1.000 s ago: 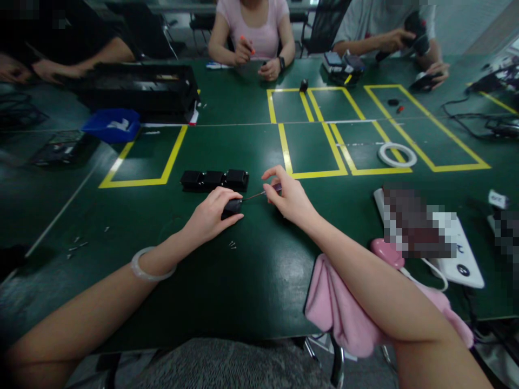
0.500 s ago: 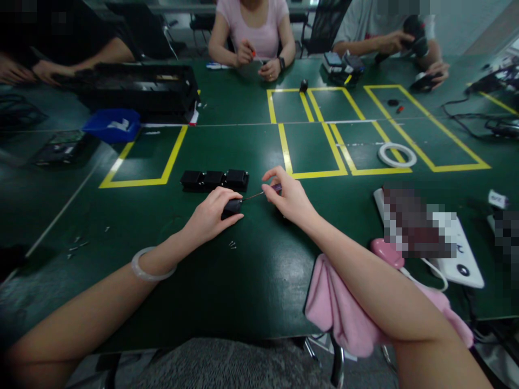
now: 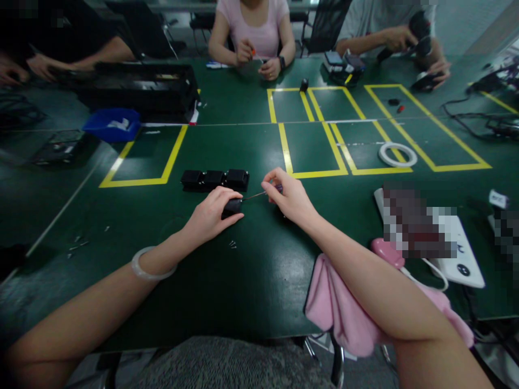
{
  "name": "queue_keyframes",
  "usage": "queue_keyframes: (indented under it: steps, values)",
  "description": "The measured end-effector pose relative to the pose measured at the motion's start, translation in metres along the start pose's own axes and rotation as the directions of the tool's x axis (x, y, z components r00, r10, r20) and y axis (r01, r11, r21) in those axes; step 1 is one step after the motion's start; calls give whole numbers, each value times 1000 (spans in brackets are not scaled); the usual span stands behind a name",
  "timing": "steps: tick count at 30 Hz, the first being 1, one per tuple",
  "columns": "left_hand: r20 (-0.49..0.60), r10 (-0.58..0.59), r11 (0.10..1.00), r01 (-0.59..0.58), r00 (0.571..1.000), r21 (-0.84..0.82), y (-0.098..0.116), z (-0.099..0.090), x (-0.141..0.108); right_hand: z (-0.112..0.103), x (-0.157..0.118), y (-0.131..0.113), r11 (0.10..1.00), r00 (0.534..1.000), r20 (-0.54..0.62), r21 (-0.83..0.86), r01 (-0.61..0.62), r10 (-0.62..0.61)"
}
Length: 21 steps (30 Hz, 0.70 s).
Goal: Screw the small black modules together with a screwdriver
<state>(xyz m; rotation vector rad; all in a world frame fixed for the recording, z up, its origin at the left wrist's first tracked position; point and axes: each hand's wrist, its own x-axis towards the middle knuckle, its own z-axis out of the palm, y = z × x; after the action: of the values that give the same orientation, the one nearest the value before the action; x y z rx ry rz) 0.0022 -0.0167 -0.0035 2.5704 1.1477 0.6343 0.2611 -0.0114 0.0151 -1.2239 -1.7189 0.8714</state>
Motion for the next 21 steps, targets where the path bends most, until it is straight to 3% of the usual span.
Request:
queue_keyframes:
  steps: [7, 13, 21]
  values:
    - [-14, 6, 1000, -6, 1000, 3, 0, 1, 0, 0, 0, 1, 999, 998, -21, -5, 51, -51]
    - [-11, -12, 1000, 12, 1000, -7, 0, 1, 0, 0, -2, -2, 999, 1000, 4, -20, -27, 27]
    - [-5, -2, 1000, 2, 1000, 11, 1, 0, 0, 0, -1, 0, 998, 999, -11, -45, 49, -49]
